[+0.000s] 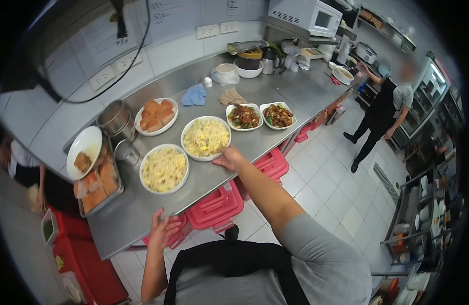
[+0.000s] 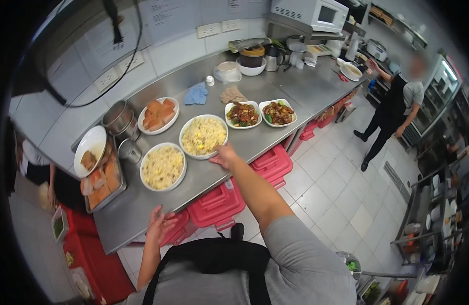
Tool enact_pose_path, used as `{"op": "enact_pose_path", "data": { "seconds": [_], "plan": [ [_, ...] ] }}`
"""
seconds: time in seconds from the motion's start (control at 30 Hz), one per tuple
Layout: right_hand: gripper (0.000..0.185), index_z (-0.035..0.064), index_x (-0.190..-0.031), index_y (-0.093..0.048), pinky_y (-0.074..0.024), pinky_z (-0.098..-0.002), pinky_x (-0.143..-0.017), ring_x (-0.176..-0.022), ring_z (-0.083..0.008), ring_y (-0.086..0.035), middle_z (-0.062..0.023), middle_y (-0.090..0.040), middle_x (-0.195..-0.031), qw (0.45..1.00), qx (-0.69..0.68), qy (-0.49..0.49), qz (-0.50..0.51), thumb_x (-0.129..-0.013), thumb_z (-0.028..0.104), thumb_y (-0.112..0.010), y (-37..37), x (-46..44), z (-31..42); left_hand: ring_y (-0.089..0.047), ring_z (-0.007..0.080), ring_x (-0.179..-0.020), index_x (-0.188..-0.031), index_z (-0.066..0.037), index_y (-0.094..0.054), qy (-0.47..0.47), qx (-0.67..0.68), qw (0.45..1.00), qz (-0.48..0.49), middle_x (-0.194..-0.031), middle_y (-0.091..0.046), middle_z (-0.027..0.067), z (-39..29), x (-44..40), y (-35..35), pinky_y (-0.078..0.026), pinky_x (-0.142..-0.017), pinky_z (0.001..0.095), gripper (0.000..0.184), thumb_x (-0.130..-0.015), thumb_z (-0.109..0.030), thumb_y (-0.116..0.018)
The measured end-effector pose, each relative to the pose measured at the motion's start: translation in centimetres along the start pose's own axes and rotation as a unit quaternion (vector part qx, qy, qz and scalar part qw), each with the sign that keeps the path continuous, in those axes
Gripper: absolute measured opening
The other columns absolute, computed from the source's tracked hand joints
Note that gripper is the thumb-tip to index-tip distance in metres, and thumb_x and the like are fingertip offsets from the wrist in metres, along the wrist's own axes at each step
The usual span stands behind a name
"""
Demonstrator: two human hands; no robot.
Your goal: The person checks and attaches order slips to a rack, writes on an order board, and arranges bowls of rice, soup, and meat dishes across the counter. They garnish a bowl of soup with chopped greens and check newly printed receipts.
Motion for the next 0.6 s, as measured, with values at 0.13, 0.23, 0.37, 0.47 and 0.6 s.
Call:
{"op": "enact_pose_path", "data": {
  "seconds": [0.13, 0.23, 0.37, 0.47, 0.6],
  "plan": [
    [0.044, 0.0069, -0.122, -0.039, -0.0563, -0.0424, -0.061, -0.081, -0.0297, -0.063, -0.0163, -0.056, -0.105, 1.0, 0.018, 0.008, -0.002, -0.08, 0.0, -0.053, -0.3, -0.1, -0.2, -0.063, 0.036, -0.091, -0.131, -0.01, -0.03, -0.024, 0.072, 0.997, 0.029, -0.113, -0.055, 0.0276, -2.7, -6.7, -2.2, -0.056, -0.072, 0.0365, 0.046, -0.092, -0.027, -0.048],
    [0.045, 0.0075, -0.124, -0.039, -0.0566, -0.0396, -0.057, -0.081, -0.0265, -0.064, -0.014, -0.057, -0.108, 0.999, -0.009, 0.012, 0.045, -0.081, 0.0, -0.051, 1.4, 2.4, -2.0, -0.062, 0.0387, -0.092, -0.123, 0.004, -0.035, 0.041, 0.166, 0.985, -0.02, -0.109, -0.057, 0.0272, -1.7, -11.2, 1.1, -0.055, -0.075, 0.0375, 0.043, -0.089, -0.019, -0.049],
    [0.053, 0.005, -0.126, -0.036, -0.0565, -0.0469, -0.071, -0.097, -0.0312, -0.06, -0.0154, -0.051, -0.117, 0.992, -0.031, -0.07, 0.1, -0.076, -0.007, -0.046, 4.1, 11.5, -0.7, -0.063, 0.0378, -0.085, -0.12, 0.006, -0.037, 0.005, 0.15, 0.986, -0.07, -0.103, -0.059, 0.025, -2.8, -11.0, 0.1, -0.057, -0.074, 0.0398, 0.045, -0.079, -0.006, -0.049],
    [0.054, 0.0073, -0.128, -0.039, -0.0545, -0.0451, -0.075, -0.097, -0.0292, -0.06, -0.0132, -0.055, -0.115, 0.981, -0.051, -0.168, 0.087, -0.076, -0.003, -0.05, 7.7, 16.8, 2.3, -0.064, 0.0351, -0.08, -0.115, 0.007, -0.042, -0.028, 0.072, 0.993, -0.093, -0.103, -0.059, 0.0234, -4.7, -9.7, -2.7, -0.057, -0.073, 0.0419, 0.043, -0.075, -0.005, -0.051],
    [0.056, 0.0068, -0.129, -0.035, -0.0553, -0.0427, -0.075, -0.097, -0.0296, -0.061, -0.0144, -0.053, -0.118, 0.989, -0.061, -0.092, 0.099, -0.076, -0.002, -0.05, 13.5, 21.7, 9.0, -0.065, 0.0314, -0.072, -0.108, 0.006, -0.048, -0.063, 0.054, 0.995, -0.063, -0.098, -0.062, 0.02, -6.7, -8.3, -10.3, -0.058, -0.068, 0.0398, 0.035, -0.075, -0.006, -0.051]
  ]
}}
Point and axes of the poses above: each hand's wrist, its own x-axis away from the middle knuckle, its own y-axis out of the back of the hand, z = x × y, the point moved 4 cm from there along -x, towards the middle knuckle
